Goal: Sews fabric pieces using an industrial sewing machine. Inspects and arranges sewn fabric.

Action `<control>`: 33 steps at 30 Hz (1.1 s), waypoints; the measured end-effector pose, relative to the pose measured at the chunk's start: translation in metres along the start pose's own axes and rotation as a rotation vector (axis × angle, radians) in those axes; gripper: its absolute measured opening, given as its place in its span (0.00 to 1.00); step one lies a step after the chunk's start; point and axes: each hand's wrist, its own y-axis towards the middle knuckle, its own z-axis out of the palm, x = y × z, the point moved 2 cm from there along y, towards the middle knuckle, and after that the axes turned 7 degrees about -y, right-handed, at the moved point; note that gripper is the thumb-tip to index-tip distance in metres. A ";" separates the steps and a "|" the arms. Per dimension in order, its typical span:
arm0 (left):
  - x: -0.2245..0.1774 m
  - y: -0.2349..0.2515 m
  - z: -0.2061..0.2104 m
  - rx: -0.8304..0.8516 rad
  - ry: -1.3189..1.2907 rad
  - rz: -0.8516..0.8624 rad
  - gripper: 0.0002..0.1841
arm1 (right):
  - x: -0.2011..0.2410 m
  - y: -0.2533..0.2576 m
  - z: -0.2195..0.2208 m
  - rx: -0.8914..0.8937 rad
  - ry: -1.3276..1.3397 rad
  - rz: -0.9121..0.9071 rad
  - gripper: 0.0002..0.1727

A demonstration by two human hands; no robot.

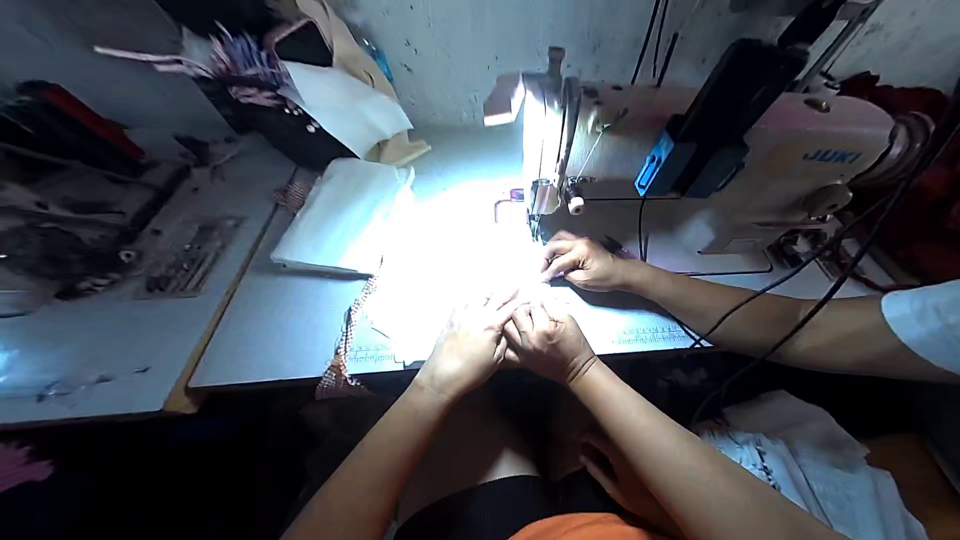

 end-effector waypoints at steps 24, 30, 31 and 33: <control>0.004 0.004 0.001 -0.022 -0.276 0.213 0.13 | -0.034 -0.079 -0.012 0.021 0.558 0.741 0.08; 0.004 0.005 -0.004 -0.025 -0.305 0.220 0.13 | -0.030 -0.033 -0.061 0.017 0.618 0.795 0.08; 0.003 0.005 -0.003 -0.033 -0.310 0.222 0.13 | -0.033 -0.035 -0.061 0.020 0.631 0.770 0.08; 0.004 0.005 -0.002 -0.043 -0.301 0.233 0.13 | -0.035 -0.039 -0.057 0.027 0.643 0.742 0.08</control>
